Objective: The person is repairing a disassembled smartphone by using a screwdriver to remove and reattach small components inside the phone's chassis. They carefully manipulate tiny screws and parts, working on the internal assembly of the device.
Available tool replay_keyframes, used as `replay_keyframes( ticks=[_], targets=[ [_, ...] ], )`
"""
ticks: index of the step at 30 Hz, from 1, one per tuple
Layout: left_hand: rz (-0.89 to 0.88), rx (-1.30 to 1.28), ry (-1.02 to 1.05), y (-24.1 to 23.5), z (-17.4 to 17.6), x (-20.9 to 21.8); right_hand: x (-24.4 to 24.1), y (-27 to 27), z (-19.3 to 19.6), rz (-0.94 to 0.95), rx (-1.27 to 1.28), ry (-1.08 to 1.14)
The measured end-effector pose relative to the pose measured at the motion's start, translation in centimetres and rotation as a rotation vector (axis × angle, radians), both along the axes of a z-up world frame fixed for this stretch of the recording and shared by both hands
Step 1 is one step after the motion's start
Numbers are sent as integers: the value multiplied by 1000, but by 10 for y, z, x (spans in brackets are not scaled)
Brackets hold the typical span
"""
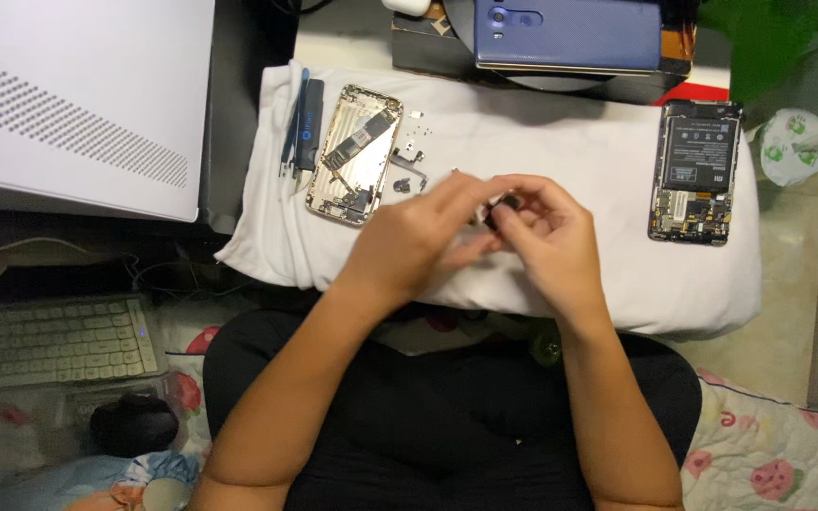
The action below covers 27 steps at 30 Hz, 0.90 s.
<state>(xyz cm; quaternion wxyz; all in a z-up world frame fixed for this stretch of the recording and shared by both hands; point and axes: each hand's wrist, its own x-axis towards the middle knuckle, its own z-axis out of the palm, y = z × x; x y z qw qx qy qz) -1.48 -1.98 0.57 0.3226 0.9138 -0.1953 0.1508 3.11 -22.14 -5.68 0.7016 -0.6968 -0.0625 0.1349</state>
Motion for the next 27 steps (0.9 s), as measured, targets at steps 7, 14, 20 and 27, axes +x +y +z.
replay_keyframes(
  ticks=[7, 14, 20, 27],
  targets=[
    [462, 49, 75, 66, 1, 12, 43, 14, 20, -84, -124, -40],
    [580, 114, 265, 73, -4, 17, 55, 31, 8, -89, -303, -193],
    [570, 102, 234, 70, -1, 18, 28, 35, 18, -161, -694, -605],
    [601, 20, 243, 75, -6, 24, -9, 100, 21, -25, -768, -580]
  ],
)
